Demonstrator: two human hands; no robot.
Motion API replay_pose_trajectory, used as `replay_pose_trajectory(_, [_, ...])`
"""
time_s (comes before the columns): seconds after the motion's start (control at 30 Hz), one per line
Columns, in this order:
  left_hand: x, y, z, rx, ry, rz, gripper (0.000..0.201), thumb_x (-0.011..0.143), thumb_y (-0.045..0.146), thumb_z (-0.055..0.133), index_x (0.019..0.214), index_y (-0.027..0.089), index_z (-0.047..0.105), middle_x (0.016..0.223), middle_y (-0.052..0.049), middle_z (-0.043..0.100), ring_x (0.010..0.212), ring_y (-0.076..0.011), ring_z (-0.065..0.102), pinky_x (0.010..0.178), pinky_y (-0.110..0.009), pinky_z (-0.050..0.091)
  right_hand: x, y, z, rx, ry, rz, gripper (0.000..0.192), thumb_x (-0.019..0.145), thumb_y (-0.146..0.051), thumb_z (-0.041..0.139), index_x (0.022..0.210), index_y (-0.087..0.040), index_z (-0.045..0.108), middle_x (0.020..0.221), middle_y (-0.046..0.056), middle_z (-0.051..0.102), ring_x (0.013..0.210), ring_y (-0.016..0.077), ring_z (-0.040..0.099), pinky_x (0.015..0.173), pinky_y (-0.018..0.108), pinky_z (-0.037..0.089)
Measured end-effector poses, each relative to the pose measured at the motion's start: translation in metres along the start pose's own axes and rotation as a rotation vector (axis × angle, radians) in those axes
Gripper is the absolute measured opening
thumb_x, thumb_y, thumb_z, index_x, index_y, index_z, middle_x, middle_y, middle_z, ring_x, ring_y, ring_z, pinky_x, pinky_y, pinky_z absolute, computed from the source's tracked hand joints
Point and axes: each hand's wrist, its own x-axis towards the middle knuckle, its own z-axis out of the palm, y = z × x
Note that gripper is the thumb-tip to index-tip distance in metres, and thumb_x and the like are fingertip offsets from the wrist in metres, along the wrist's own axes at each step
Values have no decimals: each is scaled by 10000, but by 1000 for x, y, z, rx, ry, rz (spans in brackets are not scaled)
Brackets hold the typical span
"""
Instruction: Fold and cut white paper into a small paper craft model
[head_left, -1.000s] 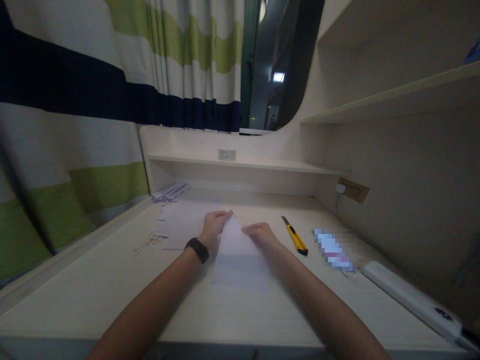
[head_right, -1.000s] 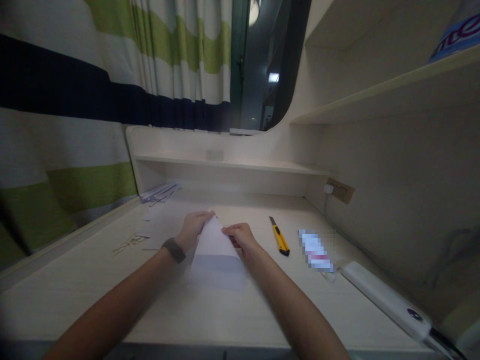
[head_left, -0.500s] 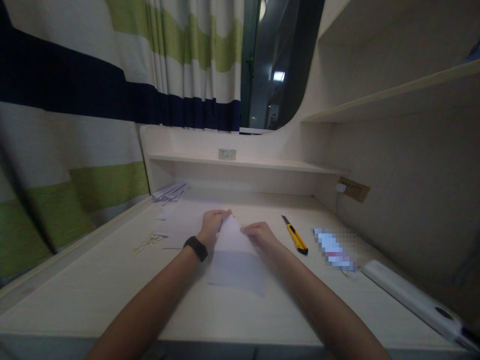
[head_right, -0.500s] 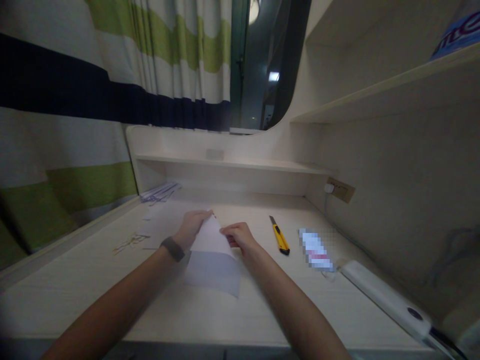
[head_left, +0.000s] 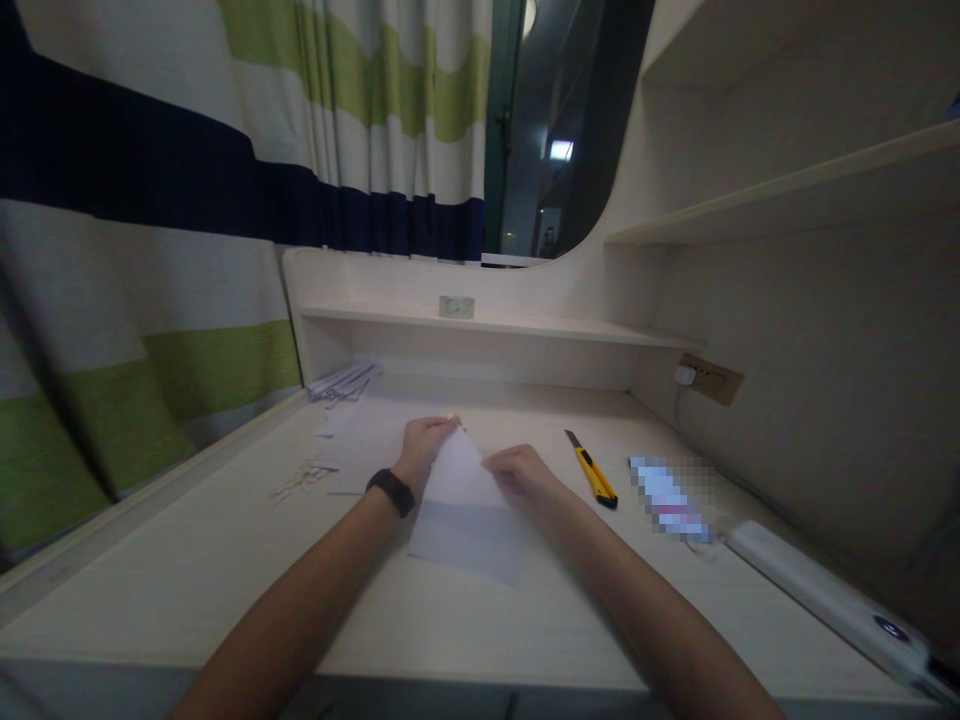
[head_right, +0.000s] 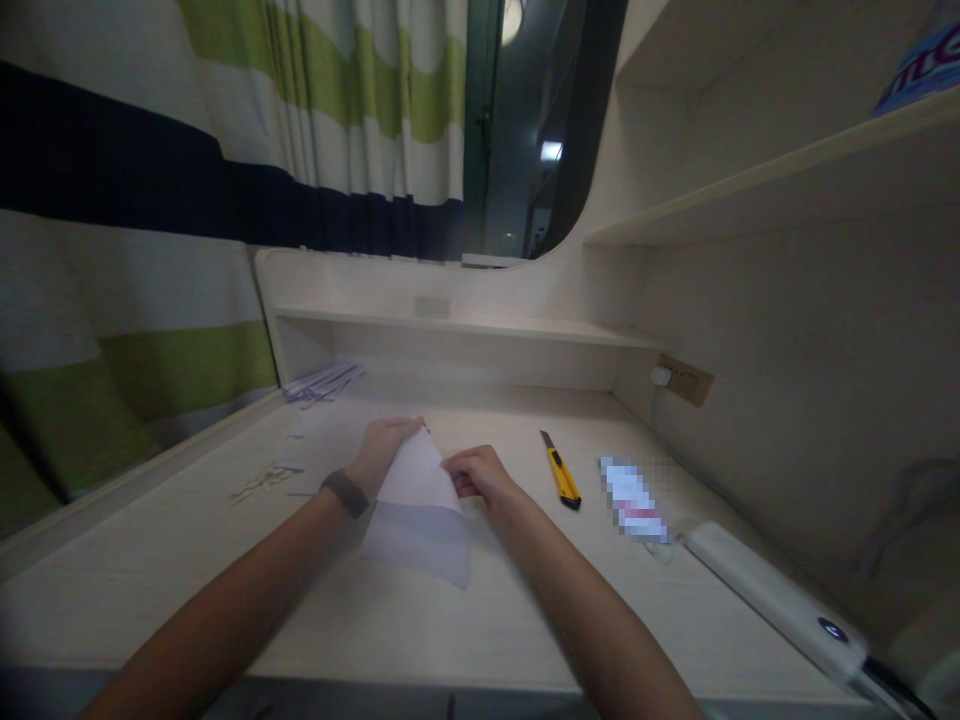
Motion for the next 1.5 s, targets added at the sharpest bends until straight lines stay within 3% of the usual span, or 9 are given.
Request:
replay_pose_trajectory(0.4, [15,1,-22,10,72,26,240,541,315,751,605,94,683,590,-54,634,496,-128,515,462,-237,360,7,6,-5,-63,-92,14,45,560,-112,590,515,-117,592,432,-16,516,358,56,416,370,179,308])
replay_pose_trajectory(0.9, [21,2,-37,-32,0,-18,254,563,329,743,630,100,658,531,-33,597,455,-117,486,443,-232,349,0,1,-12,-187,-256,106,71,593,-118,613,623,-84,667,532,49,649,458,111,586,495,207,486])
replay_pose_trajectory(1.07, [25,1,-44,-35,33,-37,243,549,308,746,615,98,642,471,-11,558,420,-107,462,429,-227,333,-3,-3,-18,-267,-324,142,113,583,-115,605,656,-89,687,603,79,688,547,144,645,546,216,515])
replay_pose_trajectory(1.4, [29,-1,-44,-97,27,-33,298,545,340,760,660,98,632,531,-16,576,439,-104,480,422,-219,345,-5,-14,-56,-347,-556,143,210,592,-204,649,751,-85,718,732,100,714,679,176,674,680,279,527])
replay_pose_trajectory(1.47, [29,-1,-45,-144,12,-36,310,548,351,765,671,101,628,551,-20,588,461,-109,501,449,-223,372,-3,-16,-65,-378,-542,140,233,588,-219,672,770,-81,718,748,109,714,681,180,672,676,284,524])
replay_pose_trajectory(1.5, [29,-1,-45,-157,2,-40,315,550,355,768,675,102,627,552,-20,589,465,-110,506,457,-224,379,-2,-17,-67,-369,-473,104,237,592,-236,684,767,-80,715,753,112,712,680,177,670,669,280,521])
